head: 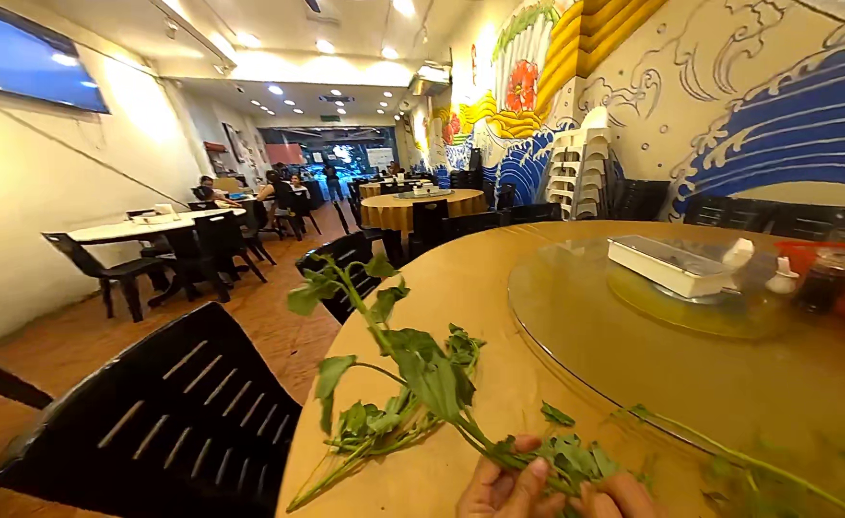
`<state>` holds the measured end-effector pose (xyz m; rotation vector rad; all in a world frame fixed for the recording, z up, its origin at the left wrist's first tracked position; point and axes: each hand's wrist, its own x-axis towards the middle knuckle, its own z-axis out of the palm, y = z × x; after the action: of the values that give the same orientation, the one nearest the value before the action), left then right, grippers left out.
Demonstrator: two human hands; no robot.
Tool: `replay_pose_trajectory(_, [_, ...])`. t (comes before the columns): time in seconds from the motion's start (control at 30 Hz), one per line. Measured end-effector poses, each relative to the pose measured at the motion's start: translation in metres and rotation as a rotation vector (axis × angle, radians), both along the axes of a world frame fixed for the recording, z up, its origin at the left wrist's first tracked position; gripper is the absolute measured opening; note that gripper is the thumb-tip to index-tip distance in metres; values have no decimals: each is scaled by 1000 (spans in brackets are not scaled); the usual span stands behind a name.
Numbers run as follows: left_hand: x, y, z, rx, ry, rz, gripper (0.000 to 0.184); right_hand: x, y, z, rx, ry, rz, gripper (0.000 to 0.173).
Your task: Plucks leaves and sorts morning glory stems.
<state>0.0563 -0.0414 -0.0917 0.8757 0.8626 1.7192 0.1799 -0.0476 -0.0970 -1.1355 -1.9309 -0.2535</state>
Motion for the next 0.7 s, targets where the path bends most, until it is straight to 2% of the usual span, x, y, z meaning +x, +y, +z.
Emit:
replay_pose_trajectory(0.33, [0,-1,9,7,-20,37,18,-4,9,-8,109,121,-4,15])
replay_pose_trajectory(0.57, [-9,8,13,-7,34,15,19,0,14,5,-155,344,158,12])
replay_pose_trajectory(0.7, [-10,16,1,139,138,-163,29,8,18,13,-300,467,241,12])
